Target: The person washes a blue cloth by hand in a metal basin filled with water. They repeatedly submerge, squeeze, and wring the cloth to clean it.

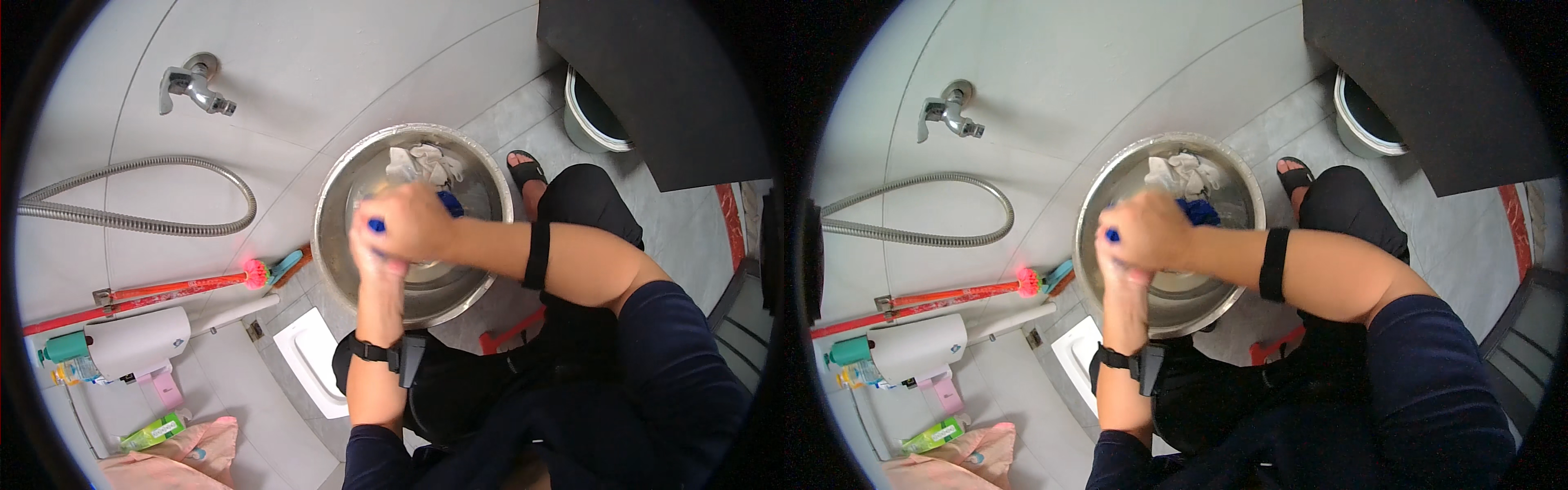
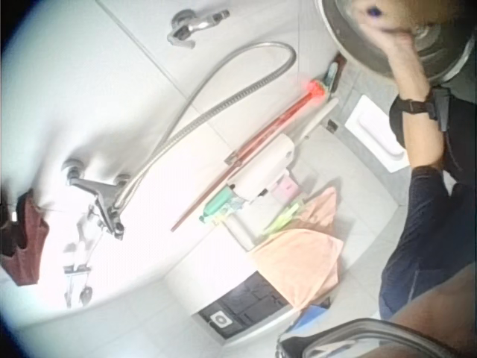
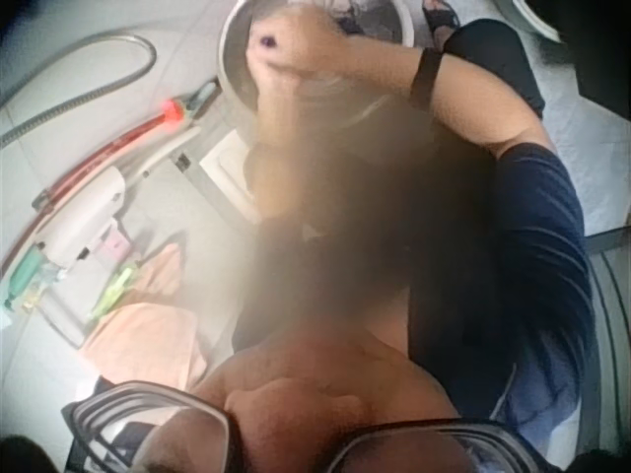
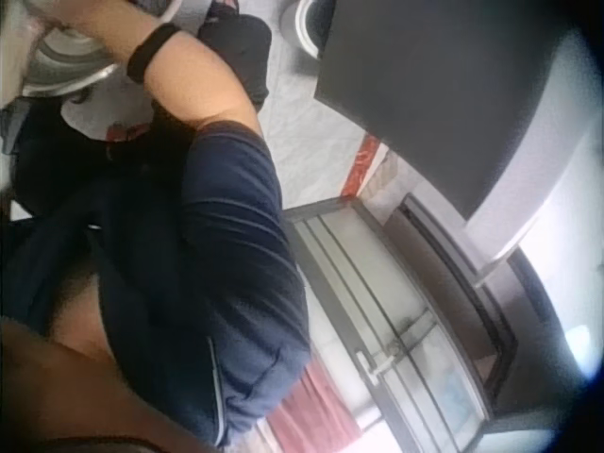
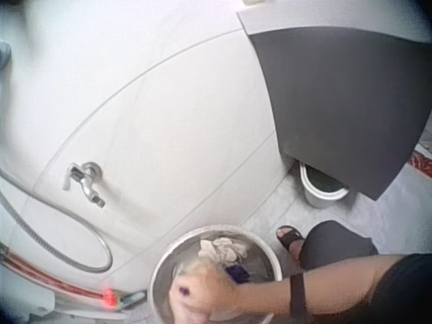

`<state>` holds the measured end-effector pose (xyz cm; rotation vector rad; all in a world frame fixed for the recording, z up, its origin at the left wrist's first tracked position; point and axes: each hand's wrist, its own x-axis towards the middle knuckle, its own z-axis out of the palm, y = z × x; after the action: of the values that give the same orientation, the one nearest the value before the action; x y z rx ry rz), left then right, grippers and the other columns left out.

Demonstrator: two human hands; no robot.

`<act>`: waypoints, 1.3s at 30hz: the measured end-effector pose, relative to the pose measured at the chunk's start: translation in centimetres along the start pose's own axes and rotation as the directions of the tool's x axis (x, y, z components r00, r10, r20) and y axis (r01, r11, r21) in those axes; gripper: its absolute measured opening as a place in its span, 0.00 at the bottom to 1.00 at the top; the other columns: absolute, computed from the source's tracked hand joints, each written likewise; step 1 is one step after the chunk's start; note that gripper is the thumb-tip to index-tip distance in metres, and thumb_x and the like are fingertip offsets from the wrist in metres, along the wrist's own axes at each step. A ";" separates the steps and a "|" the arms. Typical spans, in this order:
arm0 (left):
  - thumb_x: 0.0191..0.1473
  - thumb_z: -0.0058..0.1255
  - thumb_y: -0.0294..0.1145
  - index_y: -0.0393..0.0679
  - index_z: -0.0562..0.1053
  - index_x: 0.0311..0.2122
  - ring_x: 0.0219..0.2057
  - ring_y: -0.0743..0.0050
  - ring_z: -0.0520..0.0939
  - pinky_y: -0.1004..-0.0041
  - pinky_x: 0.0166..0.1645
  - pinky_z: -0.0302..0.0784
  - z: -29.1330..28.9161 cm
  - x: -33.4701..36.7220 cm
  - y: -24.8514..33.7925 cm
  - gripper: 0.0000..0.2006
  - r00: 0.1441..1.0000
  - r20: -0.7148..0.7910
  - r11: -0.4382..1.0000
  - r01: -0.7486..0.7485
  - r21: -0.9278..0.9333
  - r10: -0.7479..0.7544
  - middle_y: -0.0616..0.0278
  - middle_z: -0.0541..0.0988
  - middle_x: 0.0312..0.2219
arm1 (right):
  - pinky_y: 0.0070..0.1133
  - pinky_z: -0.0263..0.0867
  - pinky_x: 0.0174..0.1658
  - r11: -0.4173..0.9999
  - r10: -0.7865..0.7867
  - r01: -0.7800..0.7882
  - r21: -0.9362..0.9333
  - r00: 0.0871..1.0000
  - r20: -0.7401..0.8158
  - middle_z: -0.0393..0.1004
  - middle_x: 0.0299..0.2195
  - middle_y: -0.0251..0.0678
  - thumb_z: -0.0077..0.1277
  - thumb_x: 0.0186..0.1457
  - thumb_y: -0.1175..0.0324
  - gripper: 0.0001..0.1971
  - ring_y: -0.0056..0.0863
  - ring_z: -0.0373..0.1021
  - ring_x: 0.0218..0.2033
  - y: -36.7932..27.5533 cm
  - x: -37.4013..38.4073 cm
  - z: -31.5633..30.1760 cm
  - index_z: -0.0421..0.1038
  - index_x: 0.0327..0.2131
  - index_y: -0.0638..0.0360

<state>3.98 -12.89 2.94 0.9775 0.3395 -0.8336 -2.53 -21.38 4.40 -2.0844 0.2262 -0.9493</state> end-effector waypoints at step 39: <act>0.62 0.35 0.51 0.50 0.71 0.36 0.28 0.66 0.79 0.64 0.30 0.74 3.6 -2.7 -0.1 0.17 0.997 -0.063 0.999 0.050 -0.005 -0.051 0.65 0.77 0.30 | 0.39 0.71 0.29 0.979 0.170 -0.156 -0.130 0.979 0.108 0.75 0.17 0.46 0.52 0.53 0.51 0.17 0.48 0.74 0.21 0.3 0.8 0.0 0.76 0.23 0.55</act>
<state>1.70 -14.69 6.46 0.9968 0.4214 -0.8488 -1.90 -21.98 4.62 -2.1865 0.3952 -0.7264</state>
